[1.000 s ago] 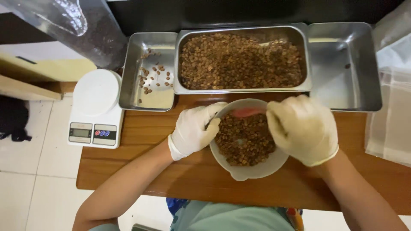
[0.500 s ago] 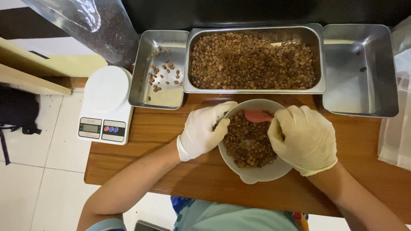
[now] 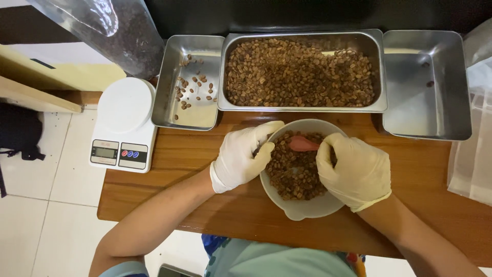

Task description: Sorting and inspecting roasted coffee beans in a bowl using a small spoon for quality control

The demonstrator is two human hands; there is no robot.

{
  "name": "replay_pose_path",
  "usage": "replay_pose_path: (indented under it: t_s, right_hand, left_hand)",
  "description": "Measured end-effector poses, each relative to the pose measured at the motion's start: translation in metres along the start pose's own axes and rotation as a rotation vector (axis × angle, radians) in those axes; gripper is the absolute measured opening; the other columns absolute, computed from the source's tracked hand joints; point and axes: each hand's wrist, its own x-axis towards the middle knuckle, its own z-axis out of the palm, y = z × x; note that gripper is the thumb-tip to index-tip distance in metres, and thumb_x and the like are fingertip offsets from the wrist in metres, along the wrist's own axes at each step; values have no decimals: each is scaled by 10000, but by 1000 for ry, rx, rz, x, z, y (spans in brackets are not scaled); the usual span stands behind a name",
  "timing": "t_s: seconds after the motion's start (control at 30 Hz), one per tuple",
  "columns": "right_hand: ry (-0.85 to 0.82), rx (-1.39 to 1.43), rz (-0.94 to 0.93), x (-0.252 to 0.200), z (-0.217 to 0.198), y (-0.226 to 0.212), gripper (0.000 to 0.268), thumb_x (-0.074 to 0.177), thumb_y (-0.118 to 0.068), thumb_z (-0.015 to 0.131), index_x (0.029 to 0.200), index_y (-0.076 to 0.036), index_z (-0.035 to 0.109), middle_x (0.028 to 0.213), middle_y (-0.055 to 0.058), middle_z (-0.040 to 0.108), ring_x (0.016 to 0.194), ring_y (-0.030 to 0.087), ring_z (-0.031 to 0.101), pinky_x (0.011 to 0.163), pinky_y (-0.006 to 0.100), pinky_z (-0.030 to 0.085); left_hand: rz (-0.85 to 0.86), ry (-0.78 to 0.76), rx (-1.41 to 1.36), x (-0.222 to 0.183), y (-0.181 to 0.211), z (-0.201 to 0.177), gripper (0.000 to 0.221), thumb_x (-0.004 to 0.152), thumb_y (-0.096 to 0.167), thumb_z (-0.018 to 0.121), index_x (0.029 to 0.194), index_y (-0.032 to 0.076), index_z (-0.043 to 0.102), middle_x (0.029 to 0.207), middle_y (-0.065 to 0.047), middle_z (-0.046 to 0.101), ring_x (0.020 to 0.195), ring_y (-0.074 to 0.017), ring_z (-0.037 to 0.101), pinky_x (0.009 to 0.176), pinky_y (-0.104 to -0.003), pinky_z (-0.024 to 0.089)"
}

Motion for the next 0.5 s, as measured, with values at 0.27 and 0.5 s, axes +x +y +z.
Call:
replay_pose_path:
  t_s: [0.27, 0.5]
  right_hand:
    - [-130, 99, 233, 10, 1, -1, 115, 920, -283, 643, 871, -192, 694, 632, 16, 586, 654, 252, 645, 558, 344, 496]
    - [-119, 401, 634, 15, 5, -1, 150, 991, -288, 580, 871, -301, 669, 748, -91, 652, 660, 102, 623, 718, 254, 550]
  left_hand:
    - [-5, 2, 27, 0, -5, 2, 370, 888, 125, 597, 1239, 148, 710, 634, -85, 652, 730, -341, 705, 709, -448, 601]
    - [54, -27, 172, 4, -15, 3, 355, 868, 177, 661, 1218, 180, 723, 667, -81, 675, 762, -335, 727, 706, -456, 592]
